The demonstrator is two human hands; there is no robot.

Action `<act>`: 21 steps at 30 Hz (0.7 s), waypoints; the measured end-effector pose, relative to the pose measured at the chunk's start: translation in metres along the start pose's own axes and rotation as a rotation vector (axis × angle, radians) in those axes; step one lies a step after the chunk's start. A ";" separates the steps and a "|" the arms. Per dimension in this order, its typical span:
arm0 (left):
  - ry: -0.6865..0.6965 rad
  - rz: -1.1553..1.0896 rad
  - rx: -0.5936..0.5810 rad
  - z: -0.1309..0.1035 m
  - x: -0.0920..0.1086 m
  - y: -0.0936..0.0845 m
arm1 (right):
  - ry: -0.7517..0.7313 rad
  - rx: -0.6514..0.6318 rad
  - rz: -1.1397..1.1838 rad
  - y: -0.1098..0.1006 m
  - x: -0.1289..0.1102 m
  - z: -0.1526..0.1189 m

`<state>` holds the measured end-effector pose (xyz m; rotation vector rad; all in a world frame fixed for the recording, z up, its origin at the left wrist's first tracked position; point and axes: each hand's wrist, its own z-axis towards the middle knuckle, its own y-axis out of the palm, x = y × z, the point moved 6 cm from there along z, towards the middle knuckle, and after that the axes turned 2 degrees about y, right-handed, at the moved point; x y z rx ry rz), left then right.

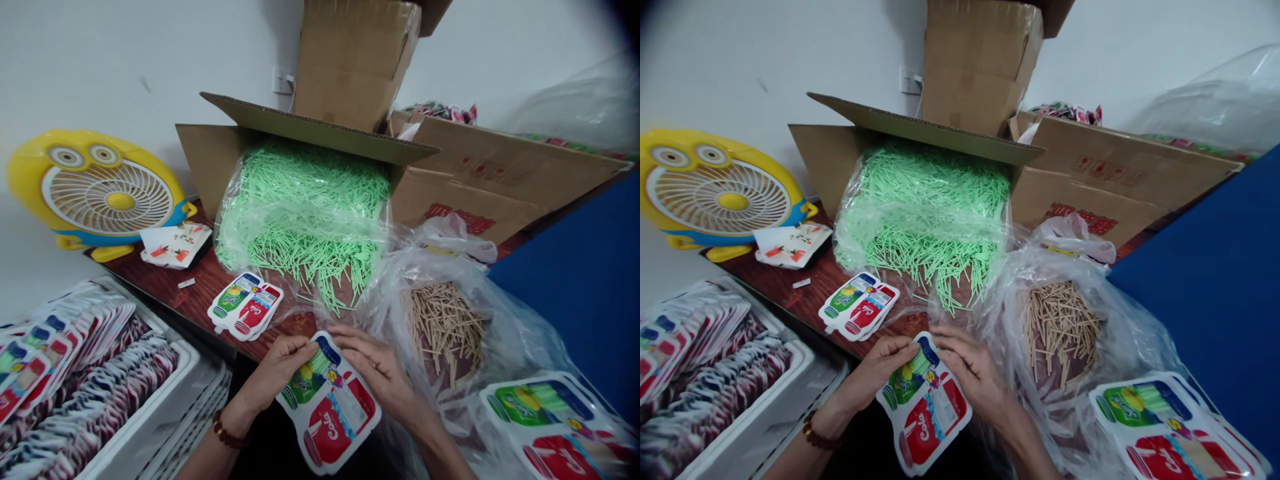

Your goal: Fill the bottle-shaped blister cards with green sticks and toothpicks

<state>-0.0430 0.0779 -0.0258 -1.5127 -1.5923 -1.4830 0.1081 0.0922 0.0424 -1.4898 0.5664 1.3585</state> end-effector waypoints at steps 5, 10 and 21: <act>0.037 0.031 0.025 0.004 -0.001 0.000 | 0.002 -0.124 -0.072 0.002 -0.001 0.002; 0.056 0.019 0.042 0.006 -0.002 0.000 | 0.028 -0.198 -0.135 0.002 -0.002 0.005; -0.049 -0.078 -0.101 -0.002 -0.008 0.003 | 0.118 -0.034 0.044 -0.002 0.025 0.009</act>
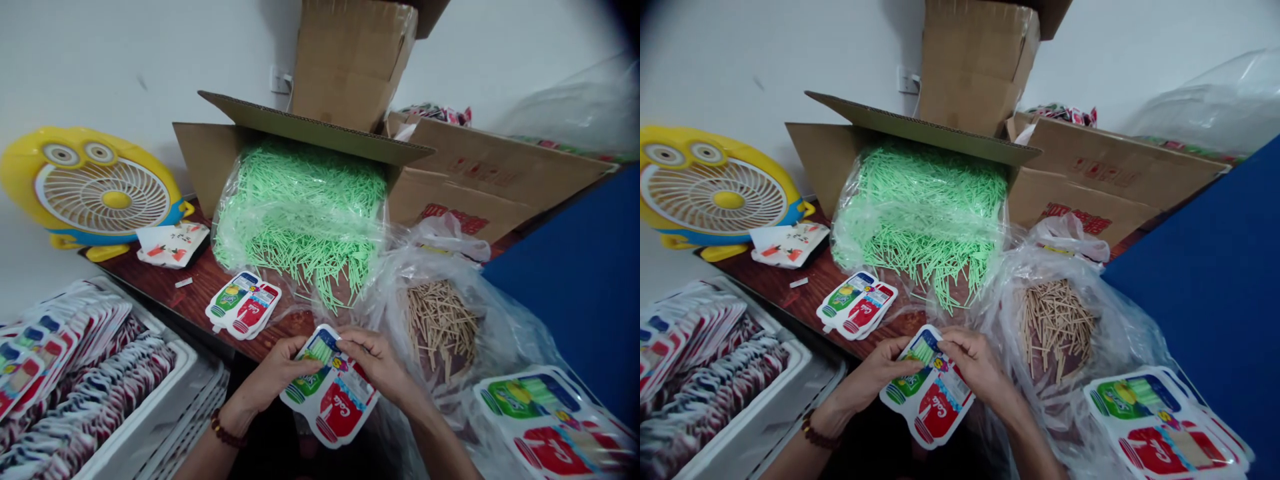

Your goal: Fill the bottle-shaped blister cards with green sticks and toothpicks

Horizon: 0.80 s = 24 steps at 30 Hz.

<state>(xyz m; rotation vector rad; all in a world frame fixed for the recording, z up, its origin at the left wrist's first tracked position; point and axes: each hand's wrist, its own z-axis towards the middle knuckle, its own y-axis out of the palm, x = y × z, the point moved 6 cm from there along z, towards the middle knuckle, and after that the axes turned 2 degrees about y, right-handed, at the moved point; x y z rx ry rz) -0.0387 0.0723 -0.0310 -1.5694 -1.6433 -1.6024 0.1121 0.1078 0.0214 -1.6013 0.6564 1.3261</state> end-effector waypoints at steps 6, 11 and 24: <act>0.030 0.012 0.061 0.000 0.000 -0.004 | 0.121 0.034 0.100 -0.003 0.006 -0.002; 0.033 0.090 0.088 -0.001 -0.001 -0.003 | 0.132 0.043 0.130 -0.002 0.003 -0.004; 0.018 0.101 0.109 -0.009 -0.001 0.004 | 0.241 0.011 0.108 0.003 0.017 -0.011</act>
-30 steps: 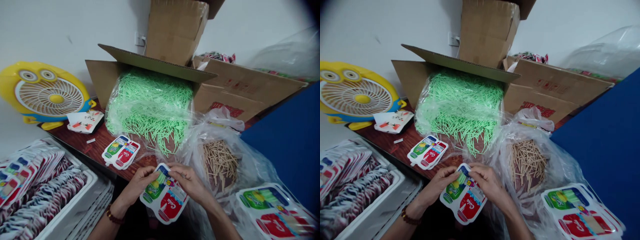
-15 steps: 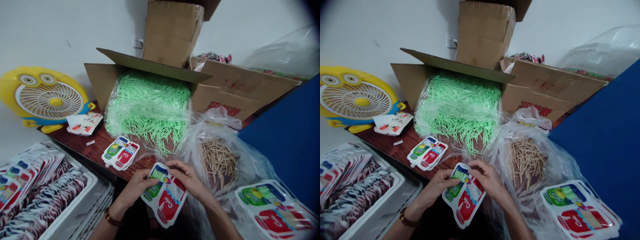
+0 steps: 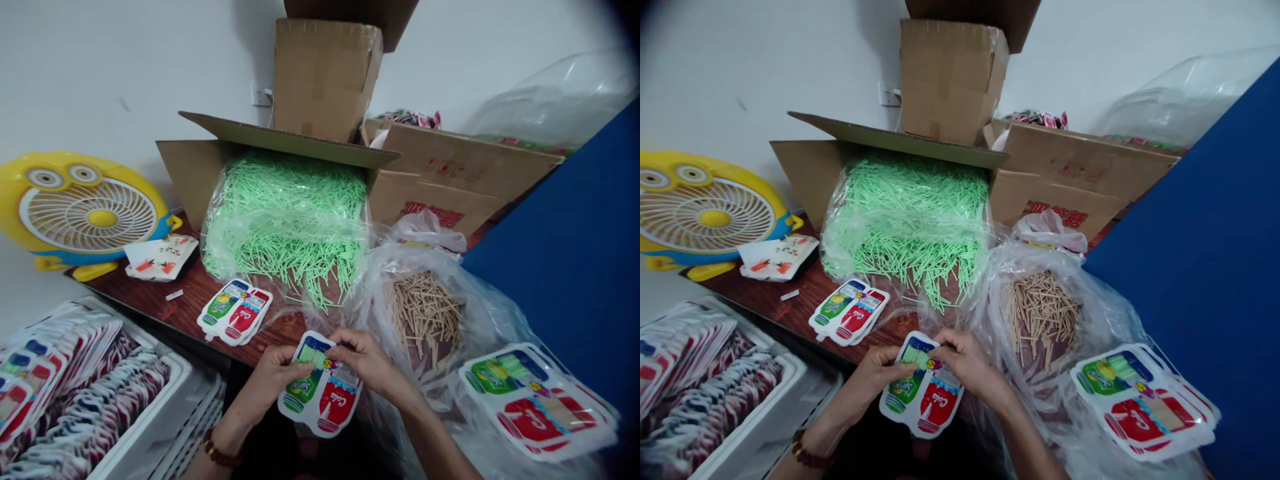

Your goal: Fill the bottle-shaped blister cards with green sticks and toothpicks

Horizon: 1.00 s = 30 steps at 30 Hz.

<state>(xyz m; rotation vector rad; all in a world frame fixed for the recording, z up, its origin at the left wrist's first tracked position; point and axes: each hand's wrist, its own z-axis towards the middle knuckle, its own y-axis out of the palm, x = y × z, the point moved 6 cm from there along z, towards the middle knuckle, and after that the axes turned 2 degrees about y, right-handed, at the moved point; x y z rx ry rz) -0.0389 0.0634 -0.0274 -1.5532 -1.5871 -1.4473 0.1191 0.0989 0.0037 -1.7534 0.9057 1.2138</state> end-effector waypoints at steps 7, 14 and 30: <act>0.017 -0.014 0.044 0.001 0.004 -0.001 | -0.002 -0.022 0.065 0.001 0.001 -0.002; -0.013 -0.077 -0.008 0.000 0.001 0.005 | -0.049 -0.001 -0.003 0.002 -0.004 -0.004; -0.039 -0.043 -0.045 -0.003 -0.001 0.016 | -0.004 -0.030 0.058 0.001 0.001 -0.009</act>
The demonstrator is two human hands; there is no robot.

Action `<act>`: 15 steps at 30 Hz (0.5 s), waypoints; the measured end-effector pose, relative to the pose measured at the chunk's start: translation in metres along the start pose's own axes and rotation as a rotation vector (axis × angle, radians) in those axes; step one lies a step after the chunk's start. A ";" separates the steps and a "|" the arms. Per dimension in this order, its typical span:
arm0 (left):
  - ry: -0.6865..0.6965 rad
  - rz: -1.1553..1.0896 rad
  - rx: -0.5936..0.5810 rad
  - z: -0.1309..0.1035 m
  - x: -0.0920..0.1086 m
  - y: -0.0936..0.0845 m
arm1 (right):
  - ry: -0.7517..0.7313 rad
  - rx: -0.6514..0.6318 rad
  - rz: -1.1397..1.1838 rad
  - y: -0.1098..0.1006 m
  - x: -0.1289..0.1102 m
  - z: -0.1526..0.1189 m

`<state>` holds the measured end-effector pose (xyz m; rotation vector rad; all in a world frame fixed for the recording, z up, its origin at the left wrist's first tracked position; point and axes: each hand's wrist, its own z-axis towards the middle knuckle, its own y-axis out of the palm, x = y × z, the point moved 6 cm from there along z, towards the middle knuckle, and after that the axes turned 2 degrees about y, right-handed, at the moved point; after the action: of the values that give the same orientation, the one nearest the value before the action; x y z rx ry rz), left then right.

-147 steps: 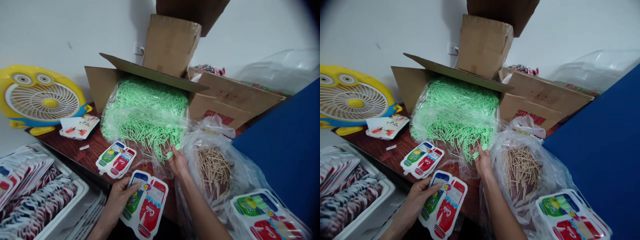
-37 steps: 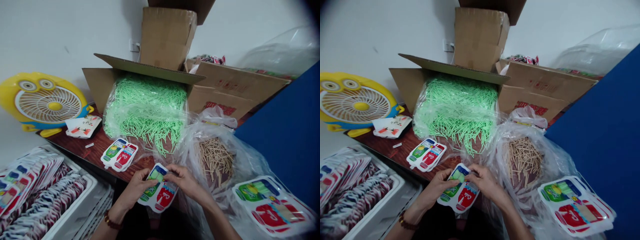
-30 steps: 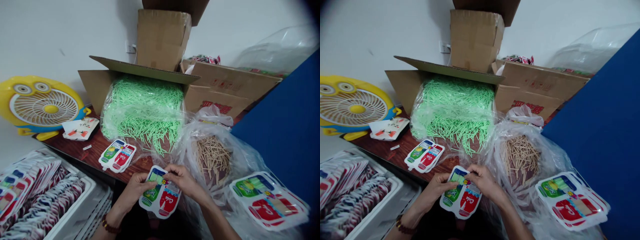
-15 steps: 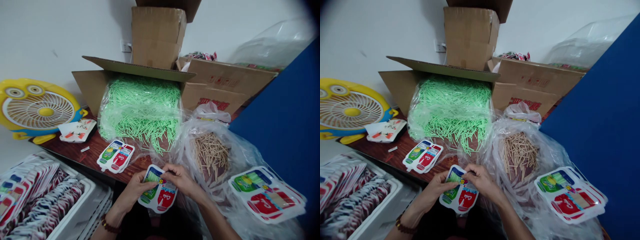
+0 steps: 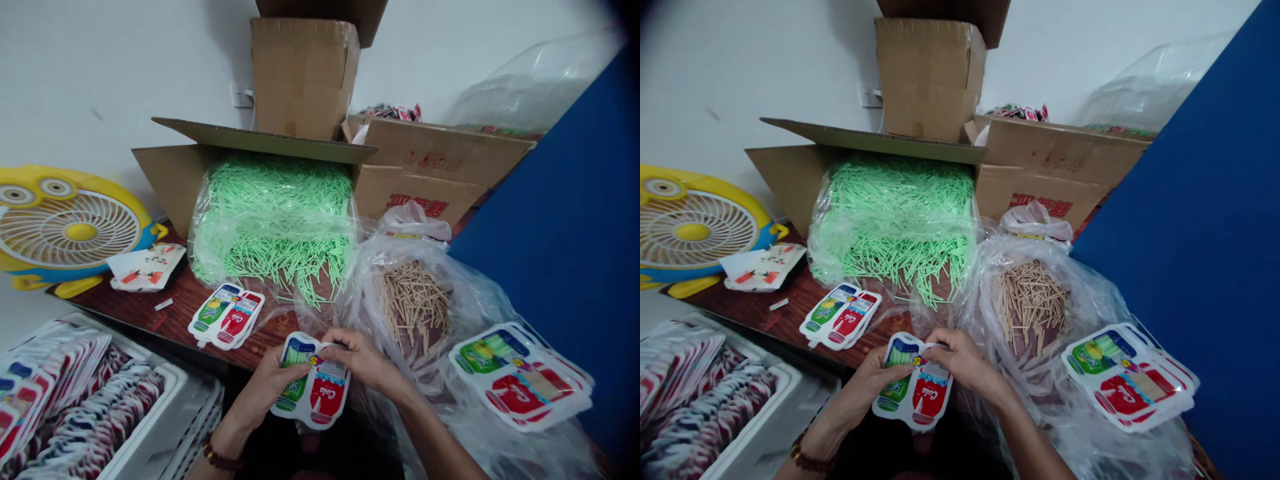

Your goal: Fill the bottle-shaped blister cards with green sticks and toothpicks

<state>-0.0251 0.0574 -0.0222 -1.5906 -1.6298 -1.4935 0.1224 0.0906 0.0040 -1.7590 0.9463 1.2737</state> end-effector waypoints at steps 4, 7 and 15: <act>0.008 0.022 0.008 0.001 -0.002 0.003 | 0.045 -0.011 0.018 -0.005 0.009 -0.005; 0.041 0.087 0.034 0.005 -0.005 0.005 | 0.031 0.003 -0.005 -0.004 0.011 -0.006; 0.091 0.294 0.088 0.011 -0.007 0.008 | -0.046 0.069 -0.133 -0.009 0.004 -0.014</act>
<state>-0.0123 0.0620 -0.0284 -1.6085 -1.3266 -1.3032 0.1370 0.0820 0.0041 -1.7028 0.8241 1.1777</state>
